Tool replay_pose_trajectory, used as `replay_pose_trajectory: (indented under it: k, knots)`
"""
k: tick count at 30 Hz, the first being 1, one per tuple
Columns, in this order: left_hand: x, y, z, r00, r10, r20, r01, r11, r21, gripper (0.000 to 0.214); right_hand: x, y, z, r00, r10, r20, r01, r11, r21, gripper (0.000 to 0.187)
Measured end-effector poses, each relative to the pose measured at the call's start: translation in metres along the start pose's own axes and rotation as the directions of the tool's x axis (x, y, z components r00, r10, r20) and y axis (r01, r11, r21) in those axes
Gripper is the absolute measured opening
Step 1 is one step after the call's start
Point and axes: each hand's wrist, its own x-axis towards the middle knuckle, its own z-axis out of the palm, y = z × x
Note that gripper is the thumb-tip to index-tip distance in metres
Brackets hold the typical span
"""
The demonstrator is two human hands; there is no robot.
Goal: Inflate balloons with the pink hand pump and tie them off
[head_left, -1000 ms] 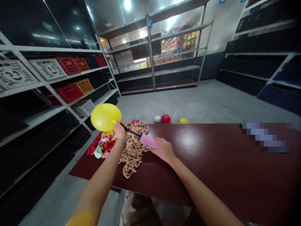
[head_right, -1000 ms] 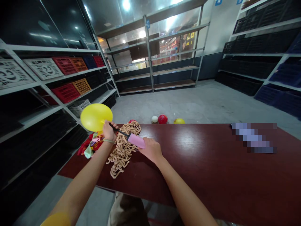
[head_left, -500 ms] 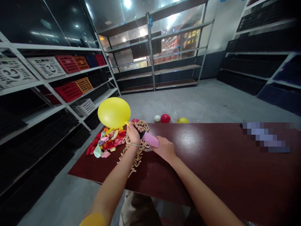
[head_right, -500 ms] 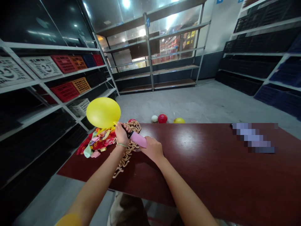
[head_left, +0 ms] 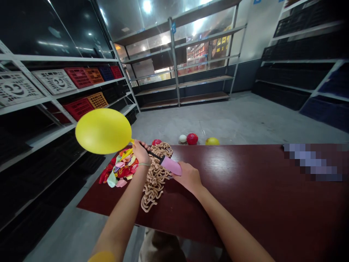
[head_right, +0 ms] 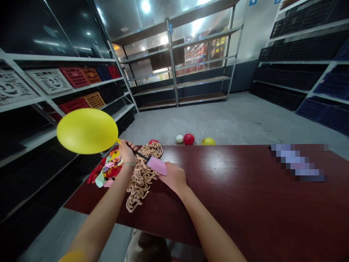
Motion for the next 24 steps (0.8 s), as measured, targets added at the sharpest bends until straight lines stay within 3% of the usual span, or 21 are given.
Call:
replay_pose_trajectory:
  k: [4, 7, 15, 18, 21, 24]
  knots:
    - [-0.039, -0.033, -0.009, 0.997, -0.060, 0.054, 0.060, 0.998, 0.010, 0.023, -0.002, 0.002, -0.002, 1.000, -0.010, 0.009, 0.011, 1.000, -0.029, 0.037]
    - [-0.046, -0.041, -0.012, 0.988, -0.099, 0.117, 0.098, 0.995, 0.020, 0.022, -0.002, 0.004, -0.005, 0.999, -0.019, 0.033, 0.020, 0.999, -0.037, 0.036]
    - [0.025, -0.004, -0.003, 0.991, -0.083, 0.103, 0.081, 0.996, 0.025, 0.029, 0.001, 0.002, -0.007, 1.000, 0.009, 0.024, -0.008, 0.999, -0.042, 0.033]
    - [0.035, 0.003, -0.003, 0.997, -0.033, 0.074, 0.033, 0.999, 0.000, 0.030, 0.001, 0.002, -0.008, 1.000, 0.013, 0.029, -0.012, 0.999, -0.045, 0.034]
    - [0.017, -0.011, -0.005, 0.998, -0.055, 0.028, 0.056, 0.998, -0.033, 0.030, 0.000, 0.001, -0.006, 0.999, 0.023, 0.026, -0.021, 0.998, -0.066, 0.034]
    - [-0.016, -0.036, -0.006, 0.989, -0.131, 0.067, 0.132, 0.991, -0.019, 0.031, -0.001, 0.003, -0.005, 1.000, 0.018, 0.002, -0.017, 0.996, -0.092, 0.035]
